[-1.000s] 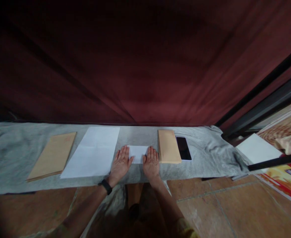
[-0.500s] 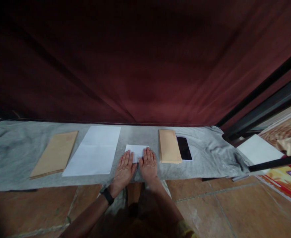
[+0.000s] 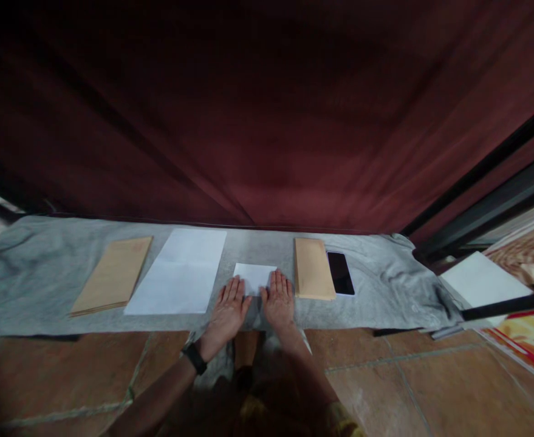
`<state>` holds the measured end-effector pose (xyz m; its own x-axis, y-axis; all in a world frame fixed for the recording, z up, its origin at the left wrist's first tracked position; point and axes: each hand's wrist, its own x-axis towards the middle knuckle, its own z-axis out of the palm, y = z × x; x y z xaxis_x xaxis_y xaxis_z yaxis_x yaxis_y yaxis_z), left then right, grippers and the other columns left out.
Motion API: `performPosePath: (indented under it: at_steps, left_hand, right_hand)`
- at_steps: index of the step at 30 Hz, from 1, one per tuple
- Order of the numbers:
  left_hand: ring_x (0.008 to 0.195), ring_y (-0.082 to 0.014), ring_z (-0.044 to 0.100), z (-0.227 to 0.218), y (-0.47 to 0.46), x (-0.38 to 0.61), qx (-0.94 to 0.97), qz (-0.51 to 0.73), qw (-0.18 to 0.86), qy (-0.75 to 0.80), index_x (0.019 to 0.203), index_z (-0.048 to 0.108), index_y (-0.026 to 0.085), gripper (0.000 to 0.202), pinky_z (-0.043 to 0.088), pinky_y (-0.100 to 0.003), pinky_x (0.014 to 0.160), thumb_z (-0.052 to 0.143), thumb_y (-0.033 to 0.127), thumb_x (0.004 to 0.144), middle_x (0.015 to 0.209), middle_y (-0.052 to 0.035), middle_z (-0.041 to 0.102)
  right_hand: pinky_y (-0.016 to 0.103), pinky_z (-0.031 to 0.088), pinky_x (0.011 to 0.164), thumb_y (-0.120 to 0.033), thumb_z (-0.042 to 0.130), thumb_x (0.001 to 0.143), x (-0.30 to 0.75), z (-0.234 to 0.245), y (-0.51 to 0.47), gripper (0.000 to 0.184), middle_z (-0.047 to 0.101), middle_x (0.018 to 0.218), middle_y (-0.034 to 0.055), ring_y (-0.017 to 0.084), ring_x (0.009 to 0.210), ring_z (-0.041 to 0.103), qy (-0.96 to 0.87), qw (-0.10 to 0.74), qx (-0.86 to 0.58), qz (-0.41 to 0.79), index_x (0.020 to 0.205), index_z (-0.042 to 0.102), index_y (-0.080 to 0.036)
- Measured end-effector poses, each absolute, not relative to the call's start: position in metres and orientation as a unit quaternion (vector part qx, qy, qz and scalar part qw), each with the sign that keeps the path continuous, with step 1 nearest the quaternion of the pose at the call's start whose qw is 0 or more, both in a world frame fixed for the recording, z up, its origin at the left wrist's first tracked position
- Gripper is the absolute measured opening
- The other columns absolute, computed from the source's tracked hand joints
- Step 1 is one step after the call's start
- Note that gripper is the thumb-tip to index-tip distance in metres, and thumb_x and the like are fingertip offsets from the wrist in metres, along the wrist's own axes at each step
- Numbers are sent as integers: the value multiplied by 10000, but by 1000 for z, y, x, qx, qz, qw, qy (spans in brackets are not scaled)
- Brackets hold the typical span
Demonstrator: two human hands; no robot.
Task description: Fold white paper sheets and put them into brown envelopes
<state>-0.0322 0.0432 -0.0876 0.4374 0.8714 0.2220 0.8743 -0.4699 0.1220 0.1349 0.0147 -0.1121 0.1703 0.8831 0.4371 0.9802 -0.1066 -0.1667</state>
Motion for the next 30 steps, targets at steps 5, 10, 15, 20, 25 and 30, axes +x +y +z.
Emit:
performPosePath:
  at_steps: [5, 10, 15, 20, 25, 30]
  left_hand:
    - [1530, -291, 316, -86, 45, -33, -874, -124, 9, -469, 1541, 432, 166, 559, 320, -536, 1226, 341, 402, 1042, 1625, -133, 387]
    - [1528, -305, 317, -84, 41, -31, -889, -123, 33, -439, 1508, 454, 80, 561, 243, -562, 1256, 375, 340, 1018, 1593, -187, 426]
    - [1534, -253, 311, -74, 60, -24, -934, -108, 18, -340, 1470, 489, 39, 538, 211, -472, 1281, 368, 253, 991, 1589, -185, 435]
    - [1542, -214, 292, -74, 77, -31, -946, -84, -21, -313, 1525, 427, 114, 548, 221, -431, 1269, 366, 307, 1016, 1625, -130, 398]
    - [1517, -223, 347, -72, 82, -26, -937, -92, -17, -337, 1499, 458, 98, 522, 245, -418, 1254, 328, 303, 1036, 1599, -150, 437]
    - [1526, -254, 326, -72, 90, -8, -936, -92, -9, -339, 1509, 446, 92, 525, 207, -475, 1267, 328, 293, 1038, 1615, -153, 411]
  right_hand:
    - [468, 356, 1169, -306, 381, 1066, 139, -110, 17, 513, 505, 1532, 200, 302, 1415, 471, -632, 216, -739, -93, 1503, 464, -50]
    - [476, 334, 1195, -272, 368, 1061, 133, -100, 24, 498, 464, 1572, 166, 290, 1458, 426, -652, 228, -720, -67, 1507, 473, -77]
    - [464, 360, 1178, -283, 357, 1071, 128, -97, 31, 473, 486, 1558, 158, 265, 1451, 443, -681, 208, -702, -23, 1484, 519, -121]
    - [507, 328, 1186, -302, 406, 1059, 136, -104, 26, 498, 435, 1582, 195, 296, 1477, 398, -671, 196, -713, -51, 1511, 479, -107]
    - [520, 339, 1176, -359, 406, 1065, 138, -107, 21, 545, 441, 1570, 227, 307, 1462, 416, -658, 200, -723, -76, 1533, 431, -80]
    - [537, 343, 1169, -331, 416, 1060, 138, -105, 20, 535, 441, 1570, 232, 314, 1460, 416, -662, 188, -722, -73, 1535, 422, -86]
